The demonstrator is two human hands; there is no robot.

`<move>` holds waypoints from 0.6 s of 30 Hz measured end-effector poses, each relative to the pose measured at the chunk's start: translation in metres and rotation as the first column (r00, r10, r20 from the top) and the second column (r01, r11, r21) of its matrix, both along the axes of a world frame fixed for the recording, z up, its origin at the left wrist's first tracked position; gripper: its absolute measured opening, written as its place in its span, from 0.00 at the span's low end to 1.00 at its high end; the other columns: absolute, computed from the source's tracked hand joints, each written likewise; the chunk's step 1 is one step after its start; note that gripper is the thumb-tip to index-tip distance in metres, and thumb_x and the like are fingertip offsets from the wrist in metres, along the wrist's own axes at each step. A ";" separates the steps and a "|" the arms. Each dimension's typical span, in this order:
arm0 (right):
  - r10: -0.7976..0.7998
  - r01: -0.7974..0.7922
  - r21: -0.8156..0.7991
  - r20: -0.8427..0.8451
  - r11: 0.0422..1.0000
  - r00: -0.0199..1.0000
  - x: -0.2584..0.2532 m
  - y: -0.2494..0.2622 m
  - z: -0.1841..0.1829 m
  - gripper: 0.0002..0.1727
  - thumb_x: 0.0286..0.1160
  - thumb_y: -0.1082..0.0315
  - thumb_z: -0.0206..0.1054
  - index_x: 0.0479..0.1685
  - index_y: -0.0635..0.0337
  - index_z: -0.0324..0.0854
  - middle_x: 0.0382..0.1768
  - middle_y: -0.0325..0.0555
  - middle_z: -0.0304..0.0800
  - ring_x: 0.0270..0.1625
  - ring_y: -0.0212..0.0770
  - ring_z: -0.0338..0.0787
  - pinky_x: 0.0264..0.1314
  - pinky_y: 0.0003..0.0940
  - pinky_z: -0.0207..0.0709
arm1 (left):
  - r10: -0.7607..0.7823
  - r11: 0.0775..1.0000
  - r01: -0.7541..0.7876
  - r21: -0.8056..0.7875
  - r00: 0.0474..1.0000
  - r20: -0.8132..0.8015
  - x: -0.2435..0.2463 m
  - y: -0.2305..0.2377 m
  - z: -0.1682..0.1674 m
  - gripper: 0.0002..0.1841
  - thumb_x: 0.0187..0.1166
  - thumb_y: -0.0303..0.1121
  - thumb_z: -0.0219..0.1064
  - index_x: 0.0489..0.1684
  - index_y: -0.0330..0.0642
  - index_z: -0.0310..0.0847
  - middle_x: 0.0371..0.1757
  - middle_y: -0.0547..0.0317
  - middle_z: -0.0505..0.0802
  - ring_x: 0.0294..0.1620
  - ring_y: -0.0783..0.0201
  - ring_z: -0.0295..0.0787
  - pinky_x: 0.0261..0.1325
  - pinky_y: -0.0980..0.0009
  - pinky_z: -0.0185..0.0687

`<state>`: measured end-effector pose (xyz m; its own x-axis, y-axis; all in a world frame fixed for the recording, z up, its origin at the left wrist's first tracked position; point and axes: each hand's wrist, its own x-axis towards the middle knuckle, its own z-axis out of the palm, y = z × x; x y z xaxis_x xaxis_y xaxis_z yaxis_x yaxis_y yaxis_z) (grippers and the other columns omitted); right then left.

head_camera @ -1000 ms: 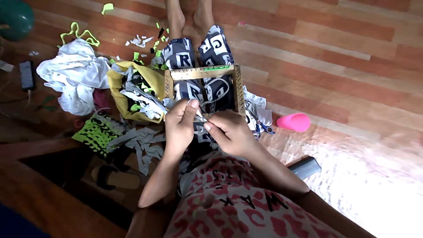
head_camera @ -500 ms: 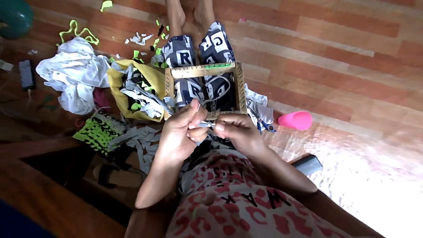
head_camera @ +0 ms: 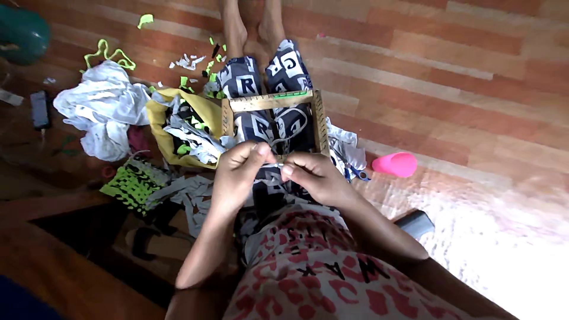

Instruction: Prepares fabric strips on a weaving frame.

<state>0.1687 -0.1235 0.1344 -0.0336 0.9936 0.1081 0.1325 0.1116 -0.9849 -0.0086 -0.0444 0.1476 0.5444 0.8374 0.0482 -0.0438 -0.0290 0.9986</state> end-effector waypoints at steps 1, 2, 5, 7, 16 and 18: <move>-0.017 0.017 -0.008 0.029 1.000 0.999 0.001 0.000 0.001 0.11 0.83 0.69 0.57 0.38 0.60 0.84 0.27 0.29 0.83 0.27 0.14 0.76 0.29 0.10 0.71 | 0.017 0.997 -0.015 0.081 1.000 -0.026 0.000 0.001 0.000 0.08 0.89 0.37 0.60 0.45 0.53 0.87 0.33 0.78 0.88 0.22 0.86 0.73 0.22 0.90 0.66; -0.031 0.032 -0.017 0.035 0.999 0.999 0.002 -0.001 0.001 0.11 0.84 0.67 0.57 0.49 0.62 0.84 0.35 0.31 0.86 0.33 0.16 0.81 0.37 0.12 0.77 | 0.027 0.990 -0.020 0.139 0.998 -0.048 0.000 0.002 0.001 0.09 0.88 0.35 0.61 0.58 0.50 0.84 0.31 0.77 0.84 0.23 0.85 0.72 0.25 0.90 0.67; -0.115 0.115 0.012 0.002 0.993 0.993 0.004 -0.002 -0.006 0.18 0.86 0.64 0.56 0.69 0.61 0.77 0.35 0.31 0.80 0.30 0.17 0.76 0.33 0.13 0.72 | 0.029 0.965 -0.013 0.261 0.998 -0.060 -0.008 0.006 -0.001 0.16 0.85 0.34 0.63 0.68 0.48 0.75 0.36 0.76 0.83 0.33 0.82 0.80 0.38 0.85 0.78; -0.155 0.155 0.048 -0.006 0.987 0.988 0.005 -0.001 -0.009 0.16 0.87 0.65 0.55 0.65 0.60 0.77 0.34 0.28 0.78 0.29 0.16 0.73 0.30 0.11 0.68 | 0.041 0.934 -0.005 0.357 0.995 -0.093 -0.014 0.005 -0.005 0.14 0.81 0.34 0.68 0.60 0.46 0.76 0.45 0.73 0.87 0.44 0.81 0.83 0.47 0.83 0.82; -0.176 0.172 0.044 0.114 0.984 0.978 0.007 -0.001 -0.008 0.11 0.82 0.65 0.62 0.30 0.56 0.80 0.19 0.27 0.74 0.19 0.15 0.69 0.22 0.10 0.63 | 0.232 0.777 -0.028 0.628 0.941 -0.246 -0.012 0.002 -0.009 0.06 0.76 0.33 0.74 0.38 0.41 0.95 0.35 0.64 0.87 0.46 0.71 0.77 0.55 0.76 0.69; -0.185 0.184 0.047 0.015 0.982 0.983 0.007 -0.002 -0.007 0.12 0.80 0.69 0.61 0.25 0.53 0.77 0.18 0.24 0.71 0.19 0.14 0.68 0.22 0.09 0.63 | 0.259 0.770 -0.060 0.635 0.939 -0.225 -0.012 0.002 -0.009 0.06 0.76 0.33 0.73 0.35 0.41 0.94 0.33 0.66 0.87 0.45 0.73 0.77 0.55 0.77 0.68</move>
